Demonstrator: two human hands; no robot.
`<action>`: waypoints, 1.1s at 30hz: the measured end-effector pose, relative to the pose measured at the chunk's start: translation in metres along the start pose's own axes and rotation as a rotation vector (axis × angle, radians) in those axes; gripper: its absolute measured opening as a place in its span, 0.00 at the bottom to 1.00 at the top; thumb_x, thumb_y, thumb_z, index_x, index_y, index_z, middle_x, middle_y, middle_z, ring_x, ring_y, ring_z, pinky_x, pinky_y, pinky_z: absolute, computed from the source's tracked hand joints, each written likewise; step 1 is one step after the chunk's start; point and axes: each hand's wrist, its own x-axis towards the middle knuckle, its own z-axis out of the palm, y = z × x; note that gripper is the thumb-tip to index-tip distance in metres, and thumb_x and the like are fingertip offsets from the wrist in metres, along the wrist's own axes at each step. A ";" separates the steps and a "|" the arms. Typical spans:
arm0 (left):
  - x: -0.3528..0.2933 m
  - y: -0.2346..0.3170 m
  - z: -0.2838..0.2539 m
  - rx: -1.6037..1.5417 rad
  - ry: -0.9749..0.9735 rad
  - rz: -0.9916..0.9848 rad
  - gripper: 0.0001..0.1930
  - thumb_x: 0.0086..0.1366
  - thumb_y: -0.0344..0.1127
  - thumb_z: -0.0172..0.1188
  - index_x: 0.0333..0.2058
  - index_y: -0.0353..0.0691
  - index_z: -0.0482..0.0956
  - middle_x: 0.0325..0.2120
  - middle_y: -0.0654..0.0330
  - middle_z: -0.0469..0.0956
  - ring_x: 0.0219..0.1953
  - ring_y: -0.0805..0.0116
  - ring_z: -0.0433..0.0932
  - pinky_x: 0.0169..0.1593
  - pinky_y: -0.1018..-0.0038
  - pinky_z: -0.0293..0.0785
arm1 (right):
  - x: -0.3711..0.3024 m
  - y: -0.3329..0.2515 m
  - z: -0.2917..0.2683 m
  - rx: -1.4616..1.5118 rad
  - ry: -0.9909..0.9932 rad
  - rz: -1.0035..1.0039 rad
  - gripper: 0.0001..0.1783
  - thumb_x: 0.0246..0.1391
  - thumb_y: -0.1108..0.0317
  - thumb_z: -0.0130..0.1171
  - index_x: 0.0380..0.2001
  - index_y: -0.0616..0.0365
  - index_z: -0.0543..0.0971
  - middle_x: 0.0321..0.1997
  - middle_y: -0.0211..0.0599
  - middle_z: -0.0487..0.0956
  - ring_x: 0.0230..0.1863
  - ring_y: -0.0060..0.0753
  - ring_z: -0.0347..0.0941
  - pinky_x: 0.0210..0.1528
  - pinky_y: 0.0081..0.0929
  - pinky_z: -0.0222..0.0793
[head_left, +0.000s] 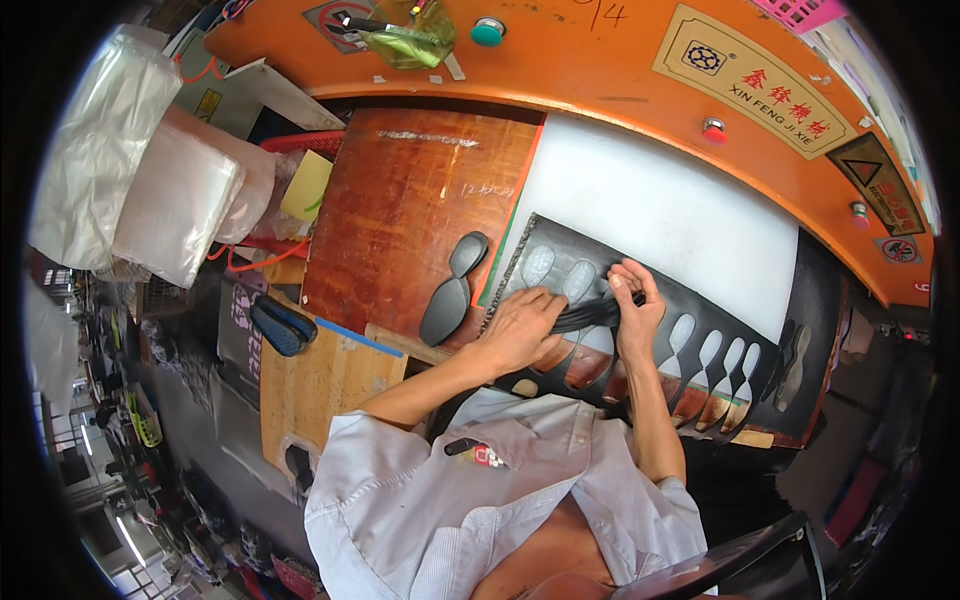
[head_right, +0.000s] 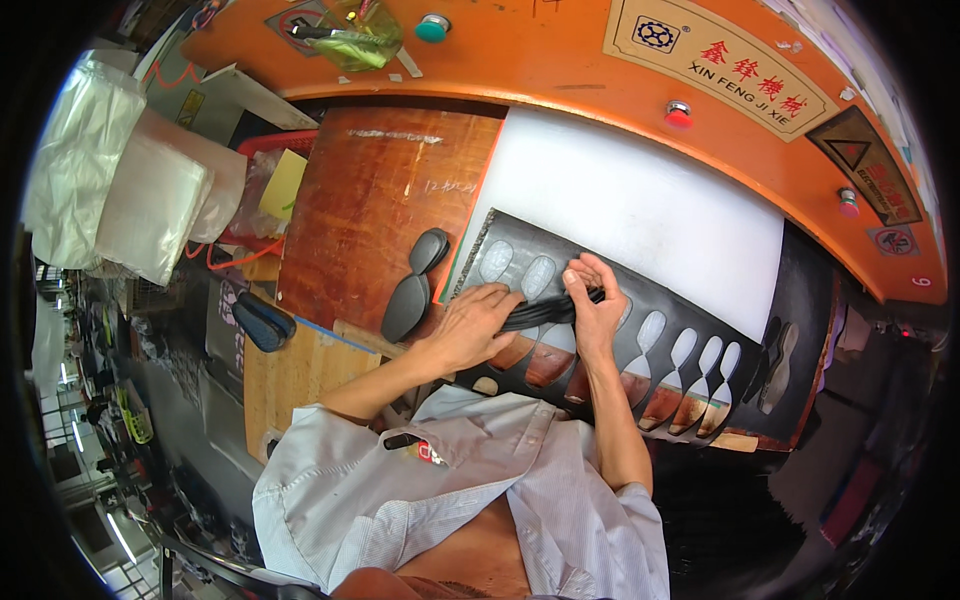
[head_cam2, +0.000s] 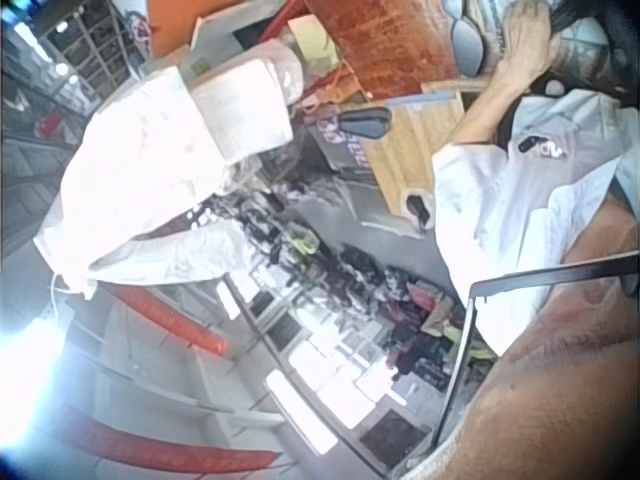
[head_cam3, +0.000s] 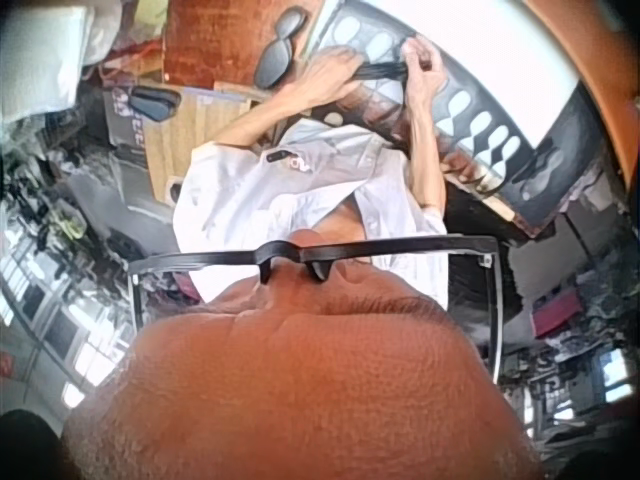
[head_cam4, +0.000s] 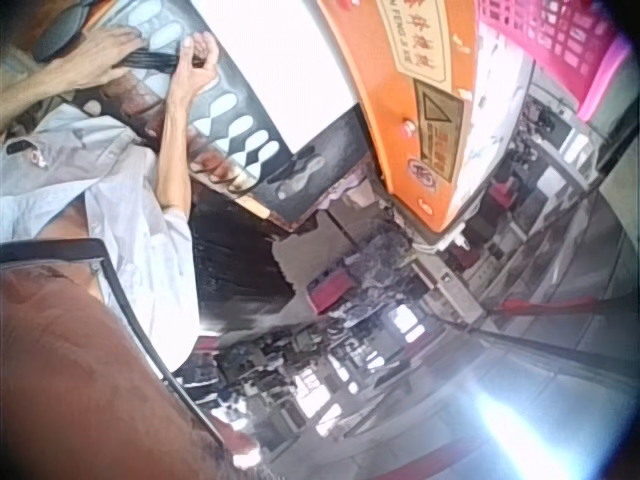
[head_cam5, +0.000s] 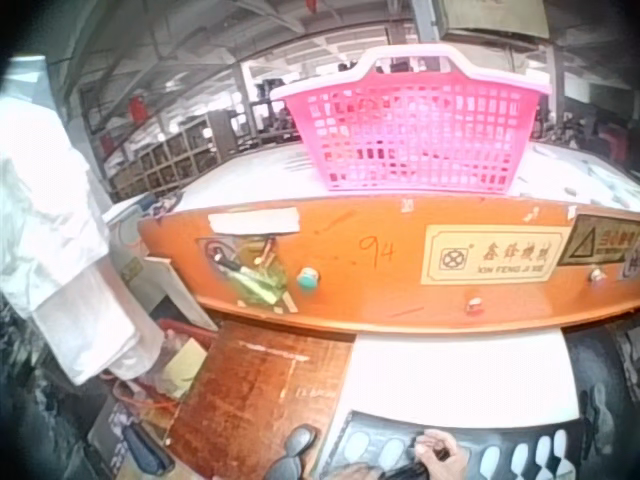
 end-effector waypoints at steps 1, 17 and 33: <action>0.001 0.003 0.004 0.047 -0.002 -0.009 0.30 0.57 0.36 0.72 0.58 0.33 0.75 0.47 0.48 0.81 0.50 0.48 0.79 0.56 0.58 0.74 | 0.001 0.004 -0.004 -0.081 0.016 -0.040 0.13 0.62 0.71 0.68 0.48 0.65 0.85 0.41 0.36 0.86 0.44 0.23 0.79 0.52 0.25 0.75; 0.028 0.013 0.037 0.176 0.012 0.027 0.29 0.61 0.38 0.70 0.57 0.28 0.74 0.42 0.50 0.80 0.45 0.52 0.81 0.48 0.60 0.78 | -0.011 0.010 0.000 -0.353 0.031 -0.339 0.05 0.61 0.77 0.62 0.39 0.65 0.84 0.33 0.41 0.80 0.39 0.39 0.77 0.44 0.31 0.72; -0.011 -0.062 -0.048 -0.705 0.182 -0.376 0.25 0.71 0.47 0.67 0.52 0.28 0.81 0.41 0.56 0.86 0.42 0.66 0.82 0.48 0.69 0.78 | -0.022 -0.003 -0.007 -0.269 0.139 -0.244 0.11 0.69 0.69 0.60 0.48 0.65 0.82 0.40 0.39 0.80 0.43 0.31 0.77 0.48 0.28 0.71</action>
